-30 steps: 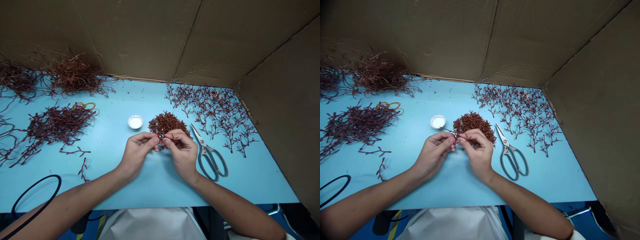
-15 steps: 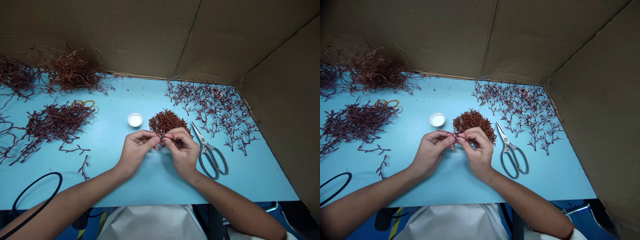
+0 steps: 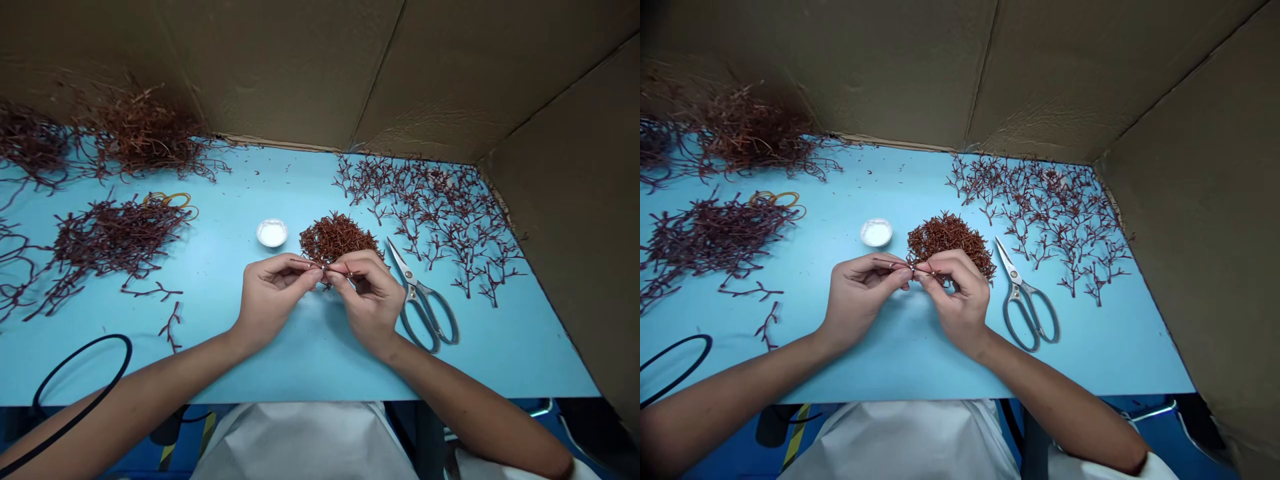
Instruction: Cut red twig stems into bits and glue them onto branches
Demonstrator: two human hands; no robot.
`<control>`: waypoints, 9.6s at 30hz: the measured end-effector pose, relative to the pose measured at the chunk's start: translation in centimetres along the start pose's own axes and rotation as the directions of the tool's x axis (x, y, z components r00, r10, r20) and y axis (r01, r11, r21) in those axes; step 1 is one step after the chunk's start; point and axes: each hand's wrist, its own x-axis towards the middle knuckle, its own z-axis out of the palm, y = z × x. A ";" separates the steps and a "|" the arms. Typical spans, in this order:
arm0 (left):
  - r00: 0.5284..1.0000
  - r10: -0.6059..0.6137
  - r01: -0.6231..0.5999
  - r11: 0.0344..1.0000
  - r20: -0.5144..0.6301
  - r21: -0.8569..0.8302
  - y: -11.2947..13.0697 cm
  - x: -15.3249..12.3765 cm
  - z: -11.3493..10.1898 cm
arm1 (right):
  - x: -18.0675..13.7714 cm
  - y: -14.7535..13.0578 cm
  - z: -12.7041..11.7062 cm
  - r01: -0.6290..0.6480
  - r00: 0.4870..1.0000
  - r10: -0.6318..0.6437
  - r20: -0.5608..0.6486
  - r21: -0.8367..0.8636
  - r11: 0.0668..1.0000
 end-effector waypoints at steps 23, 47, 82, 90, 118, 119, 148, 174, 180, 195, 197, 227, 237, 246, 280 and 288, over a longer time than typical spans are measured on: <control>0.992 -0.096 0.103 0.992 0.088 -0.075 -0.6 0.6 -0.6 | 0.8 0.2 -0.5 -0.097 0.995 0.095 0.028 0.090 0.991; 0.989 0.137 -0.145 0.971 0.058 0.188 -0.5 0.0 -1.2 | 0.4 0.4 -0.8 -0.121 0.987 0.114 0.110 0.063 0.991; 0.987 0.160 -0.160 0.956 0.020 0.246 -0.6 1.1 -1.6 | 0.9 0.9 -0.8 -0.459 0.886 0.388 0.253 0.364 0.810; 0.996 -0.080 0.079 0.996 0.026 0.042 -0.3 2.5 -1.8 | 1.1 0.3 -0.5 -0.552 0.820 0.440 0.366 0.303 0.777; 0.988 -0.003 -0.015 0.993 0.155 0.120 0.1 1.2 -1.6 | 1.1 0.3 -1.5 -0.324 0.906 0.204 0.370 0.297 0.898; 0.988 -0.018 0.001 0.994 0.155 0.109 0.2 1.1 -1.5 | 1.1 0.4 -1.5 -0.325 0.907 0.206 0.367 0.299 0.897; 0.957 0.144 -0.193 0.964 0.251 0.181 -0.4 1.2 -2.0 | 1.3 0.4 -1.7 -0.246 0.923 0.156 0.351 0.229 0.942; 0.966 0.223 -0.240 0.961 0.135 0.133 -0.2 1.4 -2.1 | 0.9 1.1 -0.8 -0.562 0.826 0.442 0.349 0.445 0.697; 0.944 0.300 -0.320 0.934 0.140 0.156 0.0 1.3 -2.0 | 0.8 1.0 -0.7 -0.566 0.822 0.421 0.384 0.462 0.683; 0.983 0.003 -0.032 0.987 0.184 0.155 0.6 1.4 -1.6 | 1.2 0.0 -1.5 -0.363 0.920 0.311 0.237 0.219 0.906; 0.984 -0.005 -0.021 0.989 0.177 0.144 0.6 1.4 -1.6 | 1.0 0.0 -1.3 -0.331 0.929 0.287 0.234 0.179 0.927; 0.982 0.030 -0.064 0.981 0.189 0.181 0.6 1.4 -1.5 | 1.1 -0.4 -1.1 -0.192 0.969 0.178 0.174 0.068 0.979; 0.978 0.041 -0.081 0.978 0.205 0.194 0.5 1.4 -1.6 | 1.0 -0.2 -1.2 -0.132 0.974 0.116 0.193 0.070 0.989; 0.975 0.051 -0.093 0.977 0.217 0.190 0.2 1.4 -1.7 | 1.1 -0.2 -1.3 -0.084 0.978 0.075 0.193 0.042 0.996; 0.978 0.056 -0.104 0.966 0.202 0.236 -0.3 1.2 -1.7 | 0.7 -0.5 -1.1 0.166 0.979 -0.146 0.142 -0.141 0.976; 0.977 0.060 -0.112 0.961 0.204 0.255 -0.3 0.9 -1.7 | 0.7 -0.7 -1.3 0.230 0.962 -0.189 0.195 -0.210 0.950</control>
